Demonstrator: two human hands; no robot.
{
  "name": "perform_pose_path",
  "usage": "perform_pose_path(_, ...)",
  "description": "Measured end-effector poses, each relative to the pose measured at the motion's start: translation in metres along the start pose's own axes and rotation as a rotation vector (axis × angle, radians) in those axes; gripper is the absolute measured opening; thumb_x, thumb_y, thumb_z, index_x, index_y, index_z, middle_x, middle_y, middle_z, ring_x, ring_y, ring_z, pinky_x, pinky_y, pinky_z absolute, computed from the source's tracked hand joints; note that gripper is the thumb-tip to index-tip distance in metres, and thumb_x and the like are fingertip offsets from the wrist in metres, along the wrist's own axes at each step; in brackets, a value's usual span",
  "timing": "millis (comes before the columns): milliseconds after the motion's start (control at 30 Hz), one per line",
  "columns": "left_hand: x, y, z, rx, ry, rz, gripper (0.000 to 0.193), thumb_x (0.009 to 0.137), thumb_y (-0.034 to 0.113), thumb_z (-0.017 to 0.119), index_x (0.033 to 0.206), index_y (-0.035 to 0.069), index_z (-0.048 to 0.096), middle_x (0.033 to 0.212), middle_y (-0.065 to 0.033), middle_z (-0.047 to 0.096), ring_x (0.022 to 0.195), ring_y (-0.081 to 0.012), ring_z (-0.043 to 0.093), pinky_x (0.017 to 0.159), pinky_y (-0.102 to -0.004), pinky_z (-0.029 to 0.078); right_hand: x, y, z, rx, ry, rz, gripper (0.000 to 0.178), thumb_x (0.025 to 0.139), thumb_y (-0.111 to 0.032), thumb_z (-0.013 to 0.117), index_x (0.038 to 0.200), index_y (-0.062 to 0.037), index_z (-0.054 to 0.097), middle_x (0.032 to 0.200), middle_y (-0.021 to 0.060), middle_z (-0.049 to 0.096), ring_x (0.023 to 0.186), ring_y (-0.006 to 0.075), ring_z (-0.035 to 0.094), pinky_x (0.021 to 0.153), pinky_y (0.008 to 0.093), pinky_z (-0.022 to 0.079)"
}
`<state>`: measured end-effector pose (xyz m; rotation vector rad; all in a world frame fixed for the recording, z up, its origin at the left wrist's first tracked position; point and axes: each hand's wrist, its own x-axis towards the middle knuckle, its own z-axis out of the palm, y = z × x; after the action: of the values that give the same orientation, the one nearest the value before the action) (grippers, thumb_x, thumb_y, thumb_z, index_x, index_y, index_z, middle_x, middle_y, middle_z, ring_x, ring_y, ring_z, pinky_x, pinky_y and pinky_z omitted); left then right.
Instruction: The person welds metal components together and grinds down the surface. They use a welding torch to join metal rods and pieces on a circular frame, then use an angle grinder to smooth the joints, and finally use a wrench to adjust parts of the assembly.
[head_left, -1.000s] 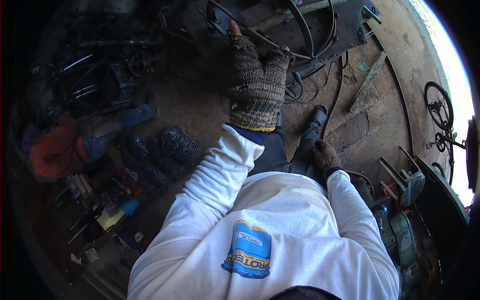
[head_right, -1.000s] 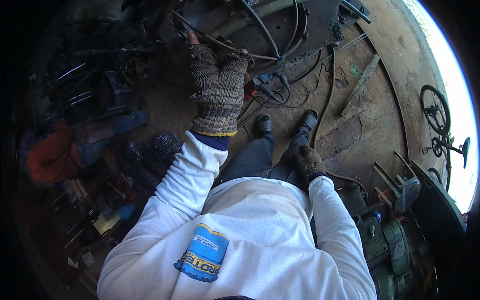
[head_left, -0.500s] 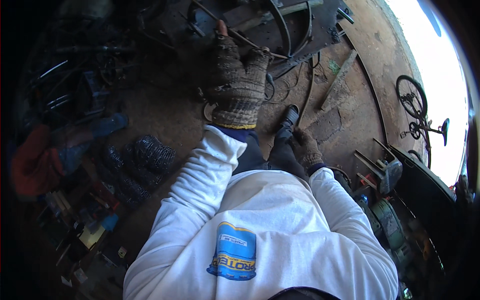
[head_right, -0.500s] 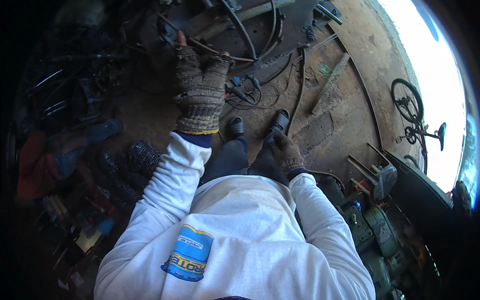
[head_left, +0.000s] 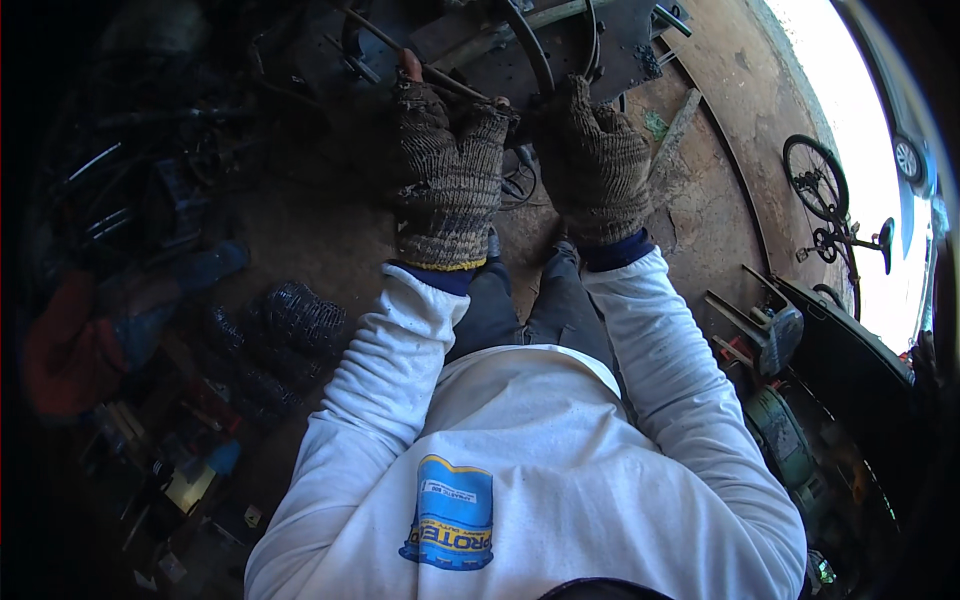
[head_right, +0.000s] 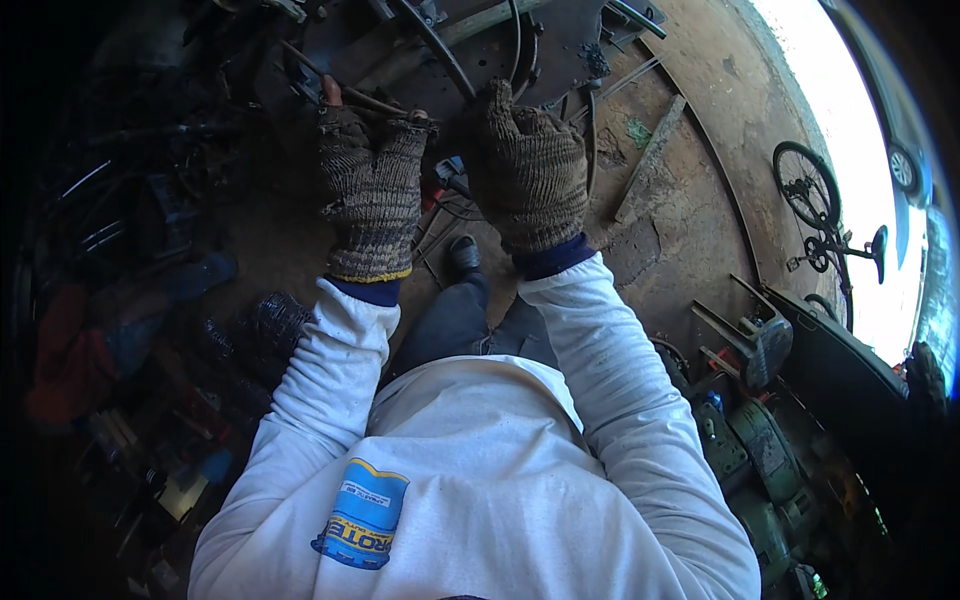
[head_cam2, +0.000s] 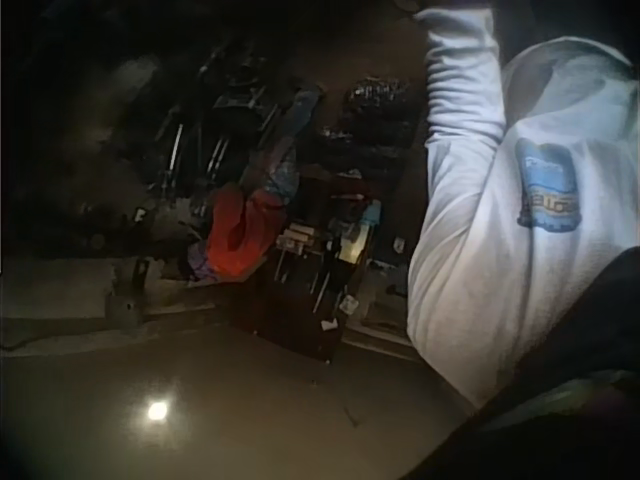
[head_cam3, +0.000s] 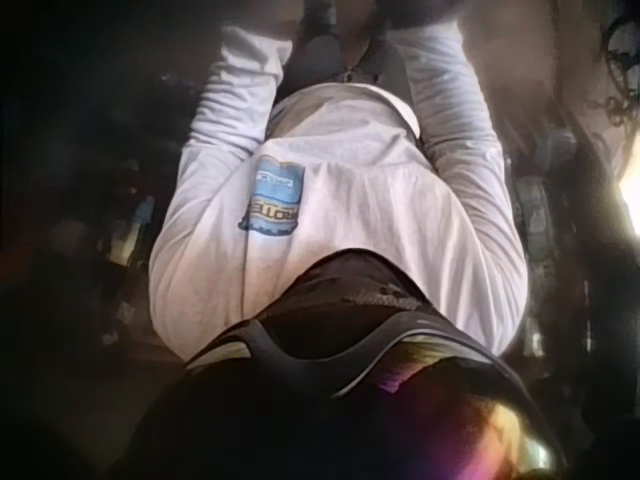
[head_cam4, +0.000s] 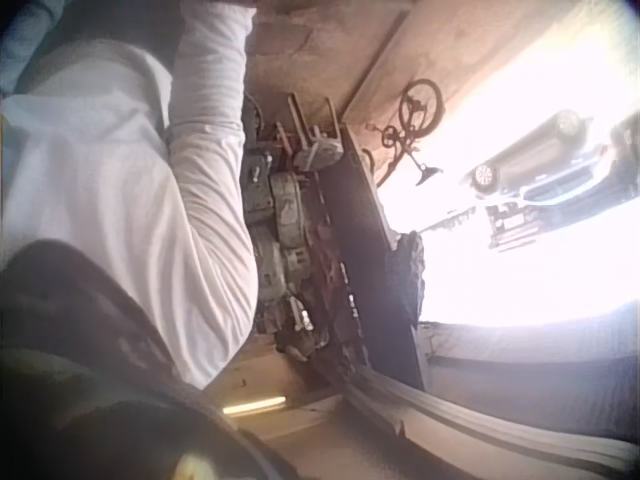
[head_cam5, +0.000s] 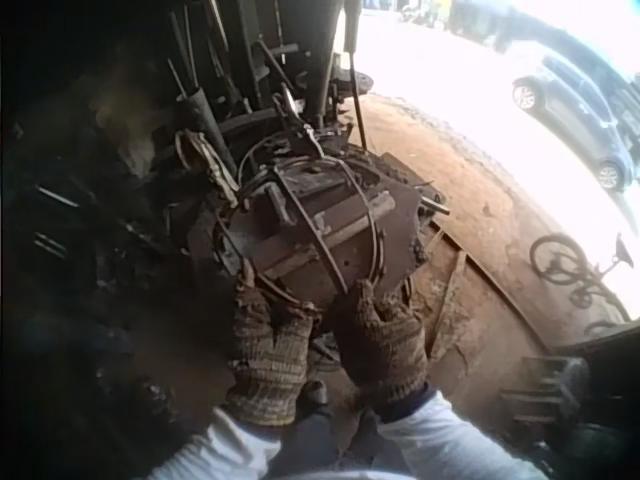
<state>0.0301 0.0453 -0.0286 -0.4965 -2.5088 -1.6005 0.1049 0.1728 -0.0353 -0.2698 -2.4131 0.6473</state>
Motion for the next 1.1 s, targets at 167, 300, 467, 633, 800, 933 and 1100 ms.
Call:
perform_pose_path(167, -0.003, -0.001, -0.002, 0.058, -0.029, 0.005, 0.096, 0.079, 0.016, 0.078, 0.152, 0.008, 0.016, 0.133, -0.0173, 0.044, 0.106, -0.0202, 0.055, 0.086, -0.0324, 0.054, 0.007, 0.000, -0.004, -0.094, -0.114, -0.099, 0.025, 0.082, -0.011, 0.069, 0.107, -0.0094, 0.066, 0.082, 0.0109, 0.069, 0.072, 0.0282, 0.068, 0.061, 0.0373, 0.053)
perform_pose_path(300, -0.005, 0.006, -0.007, -0.022, -0.091, -0.135, 0.095, 0.079, 0.016, 0.078, 0.152, 0.009, 0.017, 0.123, -0.0140, 0.049, 0.095, -0.0162, 0.057, 0.080, -0.0302, 0.054, 0.001, 0.004, 0.002, -0.052, -0.100, -0.021, 0.021, 0.083, -0.011, 0.068, 0.104, -0.0104, 0.067, 0.082, 0.0093, 0.068, 0.074, 0.0272, 0.067, 0.063, 0.0358, 0.052)
perform_pose_path(467, 0.007, -0.013, -0.007, -0.019, 0.079, 0.008, 0.070, 0.086, 0.013, 0.071, 0.144, 0.008, 0.034, 0.104, -0.0077, 0.058, 0.084, -0.0137, 0.059, 0.076, -0.0270, 0.053, 0.004, -0.004, -0.002, -0.090, -0.087, -0.025, 0.016, 0.082, -0.010, 0.067, 0.099, -0.0093, 0.068, 0.082, 0.0084, 0.068, 0.076, 0.0262, 0.067, 0.066, 0.0349, 0.052)
perform_pose_path(633, 0.028, 0.020, -0.019, -0.603, 0.137, -0.333, 0.029, 0.092, 0.014, 0.064, 0.119, 0.006, 0.056, 0.097, -0.0056, 0.062, 0.086, -0.0110, 0.060, 0.075, -0.0261, 0.053, 0.005, 0.005, -0.001, -0.051, -0.094, -0.082, 0.041, 0.079, -0.016, 0.063, 0.117, -0.0008, 0.057, 0.077, 0.0125, 0.062, 0.068, 0.0329, 0.062, 0.058, 0.0439, 0.049)
perform_pose_path(800, 0.031, 0.024, -0.030, -0.534, -0.036, -0.686, 0.027, 0.096, 0.029, 0.057, 0.109, 0.005, 0.060, 0.102, -0.0074, 0.064, 0.086, -0.0158, 0.064, 0.074, -0.0311, 0.052, 0.004, 0.009, 0.001, -0.061, -0.098, -0.082, 0.041, 0.079, -0.015, 0.064, 0.117, -0.0004, 0.057, 0.075, 0.0121, 0.062, 0.067, 0.0324, 0.062, 0.058, 0.0438, 0.049)
perform_pose_path(933, 0.029, 0.011, -0.033, -0.280, -0.121, -0.483, 0.025, 0.096, 0.029, 0.056, 0.105, 0.007, 0.063, 0.102, -0.0081, 0.065, 0.090, -0.0187, 0.065, 0.077, -0.0328, 0.052, 0.003, 0.009, 0.004, -0.101, -0.079, -0.076, 0.039, 0.080, -0.015, 0.064, 0.115, 0.0000, 0.058, 0.075, 0.0120, 0.062, 0.067, 0.0320, 0.062, 0.058, 0.0432, 0.049)
perform_pose_path(1100, 0.022, -0.011, -0.029, 0.038, -0.048, -0.007, 0.024, 0.098, 0.026, 0.051, 0.109, 0.008, 0.064, 0.107, -0.0124, 0.064, 0.100, -0.0259, 0.063, 0.084, -0.0379, 0.051, 0.003, 0.009, 0.005, -0.051, -0.074, -0.065, 0.037, 0.080, -0.016, 0.064, 0.113, 0.0004, 0.059, 0.075, 0.0117, 0.063, 0.067, 0.0316, 0.063, 0.058, 0.0425, 0.050)
